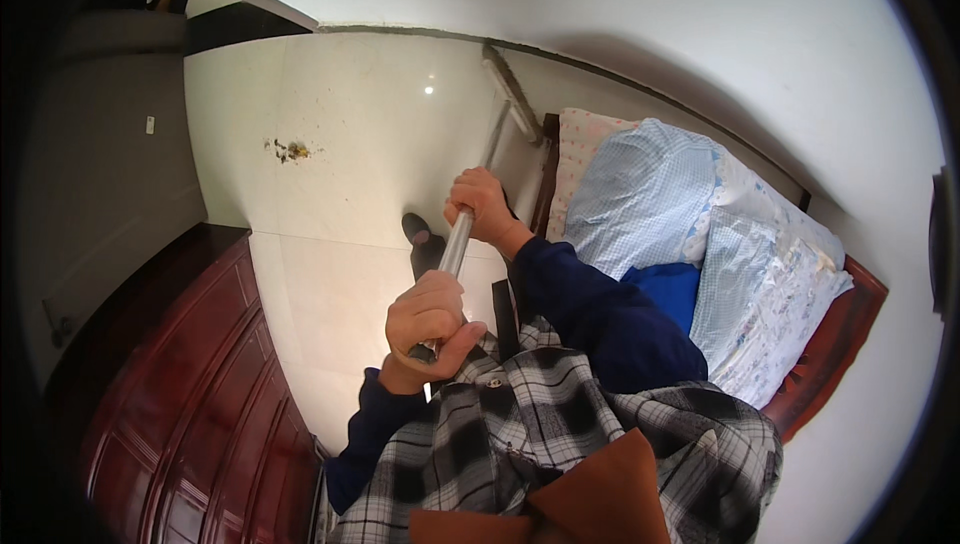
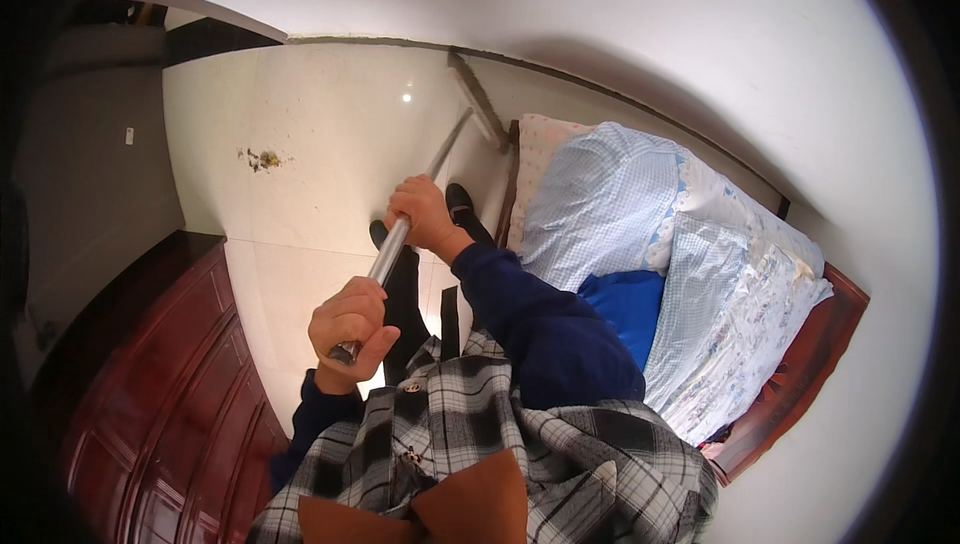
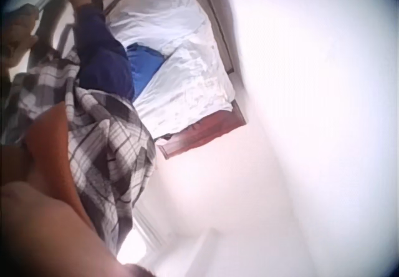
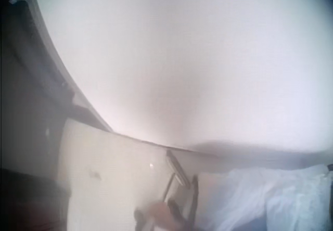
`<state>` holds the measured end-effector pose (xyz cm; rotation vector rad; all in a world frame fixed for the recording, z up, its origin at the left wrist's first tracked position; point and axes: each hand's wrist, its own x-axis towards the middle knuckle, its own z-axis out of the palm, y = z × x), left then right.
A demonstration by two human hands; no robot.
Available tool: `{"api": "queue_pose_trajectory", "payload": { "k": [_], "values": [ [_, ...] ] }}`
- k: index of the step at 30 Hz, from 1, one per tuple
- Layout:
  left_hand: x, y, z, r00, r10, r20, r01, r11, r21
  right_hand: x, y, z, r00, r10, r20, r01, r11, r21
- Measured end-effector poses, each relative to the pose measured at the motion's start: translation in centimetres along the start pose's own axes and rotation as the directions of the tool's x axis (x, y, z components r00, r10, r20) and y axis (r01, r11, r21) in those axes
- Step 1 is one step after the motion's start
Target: The person sweeps a tiled floor with a long-handled broom, moving an orange stool aside to reach under it. They gather debris into a pile and continue sweeping across the room.
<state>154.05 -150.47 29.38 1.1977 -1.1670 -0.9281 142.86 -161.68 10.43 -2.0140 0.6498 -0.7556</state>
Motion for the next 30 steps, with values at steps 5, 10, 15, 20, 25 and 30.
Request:
{"api": "queue_pose_trajectory", "payload": {
  "k": [5, 10, 15, 20, 25, 30],
  "values": [
    [-2.8, 1.5, -4.7, 0.973, 0.068, 0.219, -0.074, 0.997, 0.021, 0.9, -2.9, 4.6, 0.985, -0.038, 0.170, 0.016, 0.992, 0.125],
    [-8.3, 4.1, -11.1, 0.995, 0.060, -0.076, -0.072, 0.985, -0.159, 0.6, -9.6, 9.3, 1.000, 0.024, -0.009, -0.024, 0.998, -0.050],
    [-11.6, -0.8, -16.4, 0.638, -0.289, -0.714, -0.008, 0.924, -0.382, -2.1, -9.2, 16.9, 0.986, 0.166, 0.012, -0.162, 0.974, -0.156],
    [-15.9, -5.2, -23.6, 0.636, -0.349, -0.689, -0.123, 0.835, -0.536, -6.2, -4.5, 23.0, 0.819, 0.331, 0.468, -0.232, 0.938, -0.256],
    [-19.0, -13.4, -29.9, 0.448, -0.465, -0.764, -0.140, 0.807, -0.573, -9.3, -1.6, 31.5, 0.756, 0.489, 0.434, -0.411, 0.872, -0.266],
    [-19.6, -24.6, -34.6, 0.178, -0.561, -0.808, -0.129, 0.801, -0.584, -10.6, 2.9, 38.1, 0.721, 0.608, 0.333, -0.502, 0.789, -0.354]
  ]
}}
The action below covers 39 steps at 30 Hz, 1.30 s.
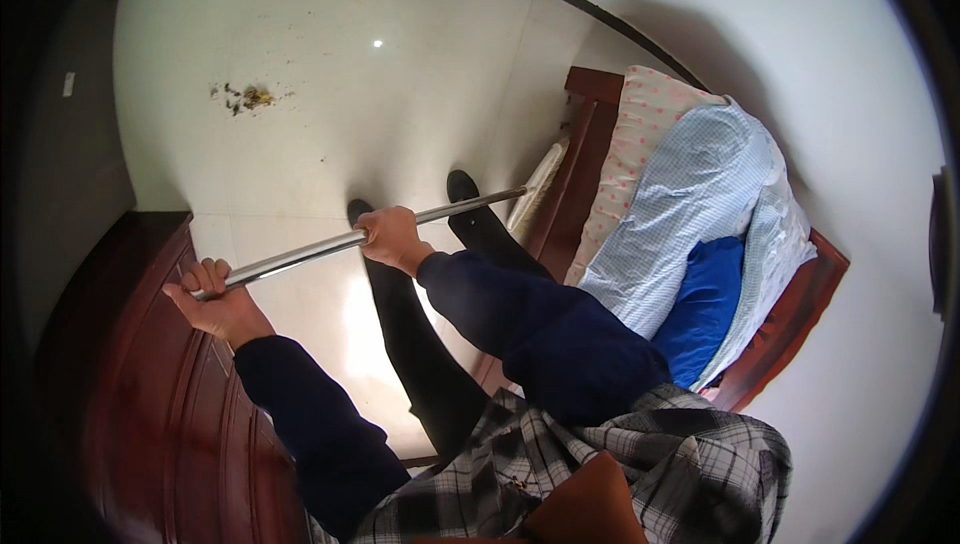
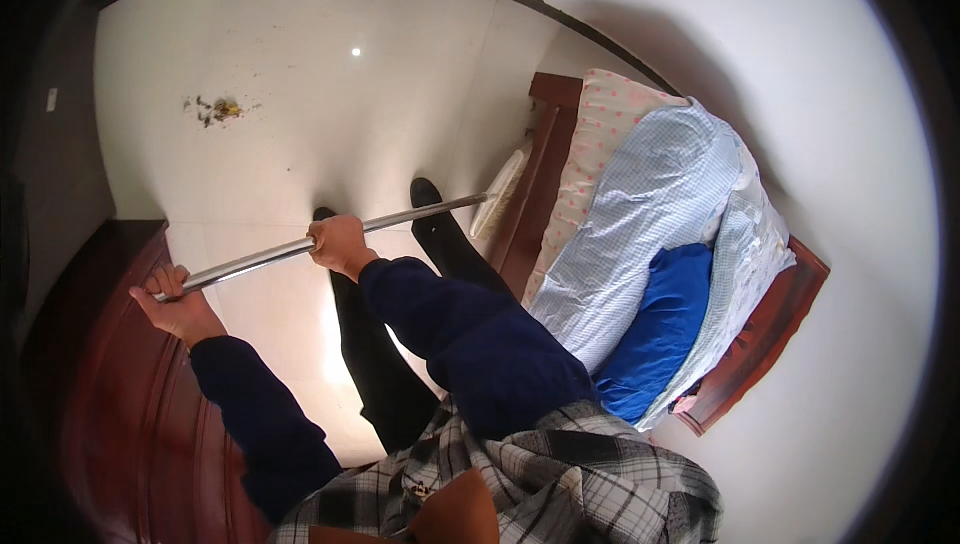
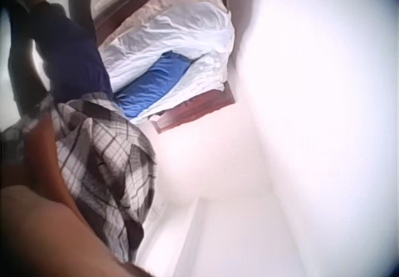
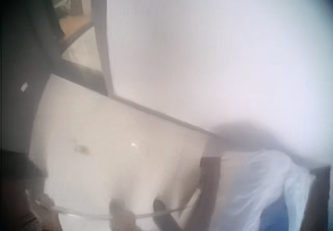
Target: The person sweeps a tiled floor with a long-handled broom, moving an orange stool aside to reach under it. They gather debris into a pile and continue sweeping across the room.
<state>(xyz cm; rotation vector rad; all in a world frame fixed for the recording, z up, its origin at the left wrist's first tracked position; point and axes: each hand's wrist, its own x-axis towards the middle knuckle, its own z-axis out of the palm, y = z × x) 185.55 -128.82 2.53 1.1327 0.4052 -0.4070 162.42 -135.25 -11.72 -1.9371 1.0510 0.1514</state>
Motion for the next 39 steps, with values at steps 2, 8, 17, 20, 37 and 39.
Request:
{"api": "queue_pose_trajectory", "payload": {
  "k": [2, 8, 17, 20, 37, 39],
  "values": [
    [3.3, -3.8, -0.3, 0.997, -0.029, -0.069, 0.034, 0.997, 0.076, 1.9, 2.2, 1.7, 0.998, 0.059, 0.008, -0.058, 0.996, -0.065],
    [12.6, -17.3, -5.1, 0.961, -0.270, 0.060, 0.269, 0.963, 0.021, 8.9, 11.1, 4.1, 0.970, 0.232, 0.066, -0.205, 0.937, -0.282],
    [7.7, -25.1, -10.5, 0.857, -0.498, 0.130, 0.504, 0.863, -0.020, 9.3, 22.0, 2.1, 0.959, 0.228, 0.166, -0.120, 0.861, -0.494],
    [5.4, -20.0, -11.3, 0.883, -0.460, 0.097, 0.463, 0.886, -0.007, 7.2, 19.8, 2.8, 0.958, 0.139, 0.250, -0.008, 0.886, -0.464],
    [-7.9, 4.6, -4.8, 0.946, 0.049, 0.321, -0.111, 0.978, 0.178, -0.8, -0.3, -4.1, 0.942, -0.275, 0.194, 0.303, 0.944, -0.132],
    [-9.7, 0.9, -4.2, 0.870, -0.132, 0.475, 0.068, 0.986, 0.150, -1.5, 4.6, -6.0, 0.948, -0.201, 0.248, 0.254, 0.946, -0.201]
  ]
}}
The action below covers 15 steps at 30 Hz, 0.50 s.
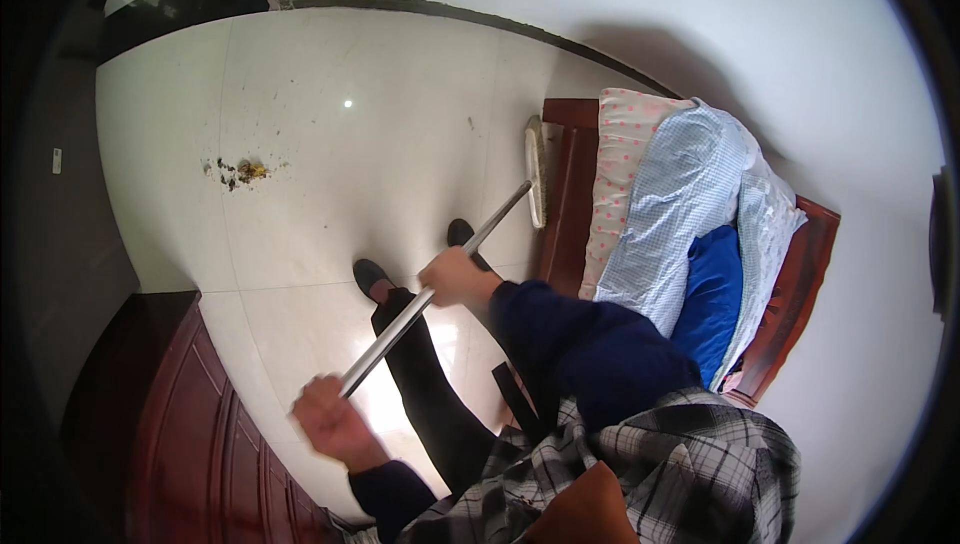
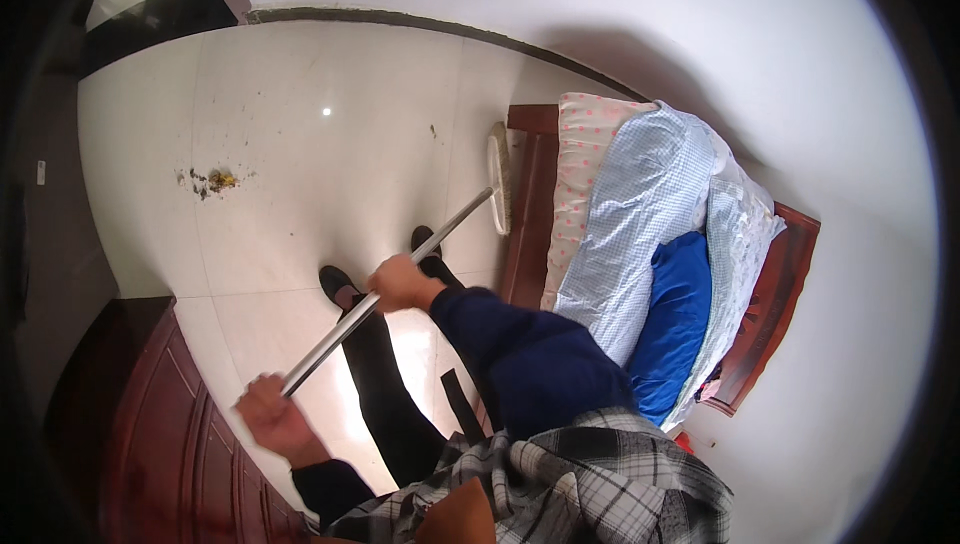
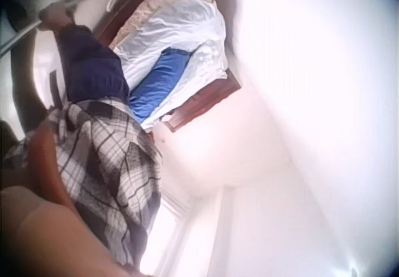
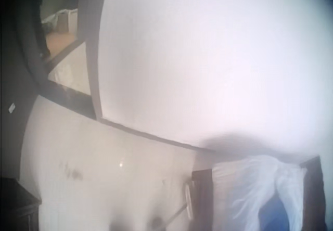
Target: The person sweeps a tiled floor with a long-handled broom, moving an orange stool aside to reach under it. They gather debris into a pile and continue sweeping across the room.
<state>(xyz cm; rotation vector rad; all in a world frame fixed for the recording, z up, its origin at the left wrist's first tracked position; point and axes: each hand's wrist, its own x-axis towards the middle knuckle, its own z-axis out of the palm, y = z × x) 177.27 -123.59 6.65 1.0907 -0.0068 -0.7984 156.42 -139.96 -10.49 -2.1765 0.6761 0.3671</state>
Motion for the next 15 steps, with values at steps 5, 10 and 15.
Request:
{"api": "queue_pose_trajectory", "payload": {
  "k": [5, 10, 15],
  "values": [
    [-3.6, 0.9, 1.1, 0.993, 0.077, -0.091, -0.069, 0.994, 0.089, 0.0, -0.1, 0.3, 0.989, -0.136, -0.057, 0.142, 0.982, 0.124],
    [-6.5, 10.2, 5.0, 0.946, 0.300, -0.122, -0.242, 0.906, 0.348, 1.7, -10.2, -2.1, 0.957, -0.254, -0.143, 0.274, 0.951, 0.143],
    [-3.7, 9.7, 4.4, 0.966, 0.122, -0.226, -0.128, 0.992, -0.013, -0.5, -9.5, -1.4, 0.977, -0.113, -0.183, 0.139, 0.981, 0.135]
  ]
}}
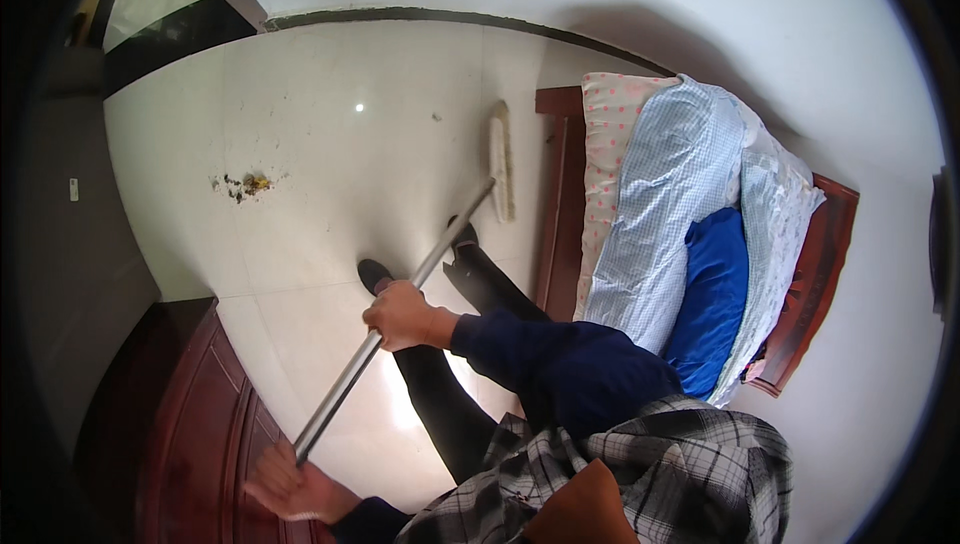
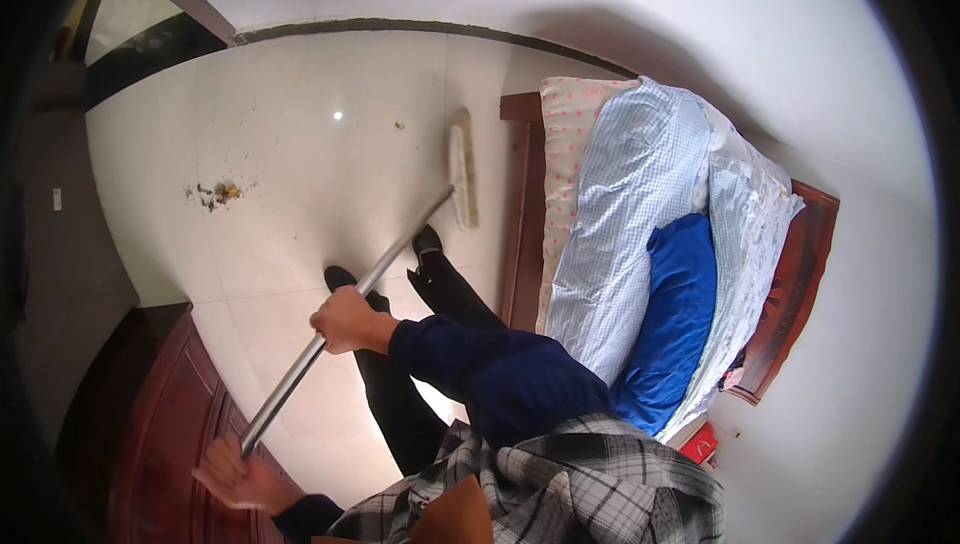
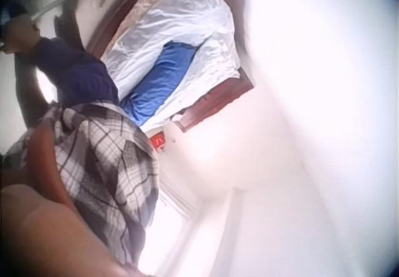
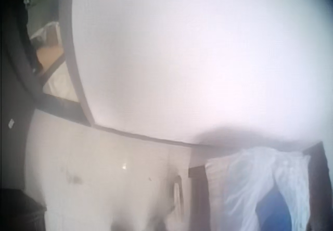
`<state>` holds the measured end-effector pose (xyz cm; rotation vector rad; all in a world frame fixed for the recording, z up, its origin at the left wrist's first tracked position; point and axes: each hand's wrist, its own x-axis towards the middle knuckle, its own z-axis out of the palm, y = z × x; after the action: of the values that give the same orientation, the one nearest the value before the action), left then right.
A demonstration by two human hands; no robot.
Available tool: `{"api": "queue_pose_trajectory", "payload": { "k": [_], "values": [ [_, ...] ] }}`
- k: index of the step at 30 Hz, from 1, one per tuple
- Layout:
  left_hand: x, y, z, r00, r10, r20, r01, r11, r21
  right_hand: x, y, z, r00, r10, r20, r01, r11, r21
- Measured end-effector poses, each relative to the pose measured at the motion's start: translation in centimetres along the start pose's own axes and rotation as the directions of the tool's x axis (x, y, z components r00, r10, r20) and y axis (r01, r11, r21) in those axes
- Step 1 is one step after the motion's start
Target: The person sweeps a tiled floor with a long-handled broom, moving an orange stool aside to reach under it. They gather debris into a pile and continue sweeping across the room.
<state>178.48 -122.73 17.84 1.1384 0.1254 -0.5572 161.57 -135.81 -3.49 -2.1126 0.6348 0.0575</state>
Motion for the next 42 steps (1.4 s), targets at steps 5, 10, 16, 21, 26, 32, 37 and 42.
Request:
{"api": "queue_pose_trajectory", "payload": {
  "k": [5, 10, 16, 21, 26, 32, 37, 42],
  "values": [
    [6.7, -9.2, -0.9, 0.907, -0.148, -0.394, 0.181, 0.982, 0.047, -0.5, 6.4, 2.3, 0.963, 0.266, 0.050, -0.263, 0.963, -0.057],
    [16.2, -15.3, -3.9, 0.922, -0.206, -0.329, 0.252, 0.962, 0.105, 3.7, 10.5, 8.1, 0.908, 0.419, 0.019, -0.418, 0.908, -0.026],
    [26.5, -24.2, -5.5, 0.924, -0.353, -0.148, 0.367, 0.927, 0.074, 8.1, 14.7, 9.5, 0.833, 0.553, -0.034, -0.553, 0.829, -0.082],
    [23.4, -35.5, -6.4, 0.803, -0.479, 0.354, 0.534, 0.842, -0.072, 4.5, 25.0, 7.5, 0.767, 0.638, -0.070, -0.624, 0.715, -0.316],
    [16.1, -36.1, -6.3, 0.838, -0.522, 0.160, 0.528, 0.849, 0.009, 0.3, 28.6, 5.1, 0.832, 0.554, 0.046, -0.506, 0.789, -0.350],
    [11.2, -19.5, -12.2, 0.938, -0.333, 0.095, 0.342, 0.932, -0.115, 1.2, 17.2, 8.3, 0.979, 0.197, 0.047, -0.193, 0.978, -0.075],
    [5.1, -1.6, -9.3, 0.994, -0.027, 0.105, 0.019, 0.997, 0.081, 4.3, 2.5, 7.3, 0.993, -0.075, 0.088, 0.070, 0.996, 0.053],
    [2.0, 4.0, -4.3, 0.978, 0.031, 0.208, -0.020, 0.998, -0.055, 3.8, -4.0, 2.3, 0.996, -0.067, 0.050, 0.061, 0.992, 0.111]
  ]
}}
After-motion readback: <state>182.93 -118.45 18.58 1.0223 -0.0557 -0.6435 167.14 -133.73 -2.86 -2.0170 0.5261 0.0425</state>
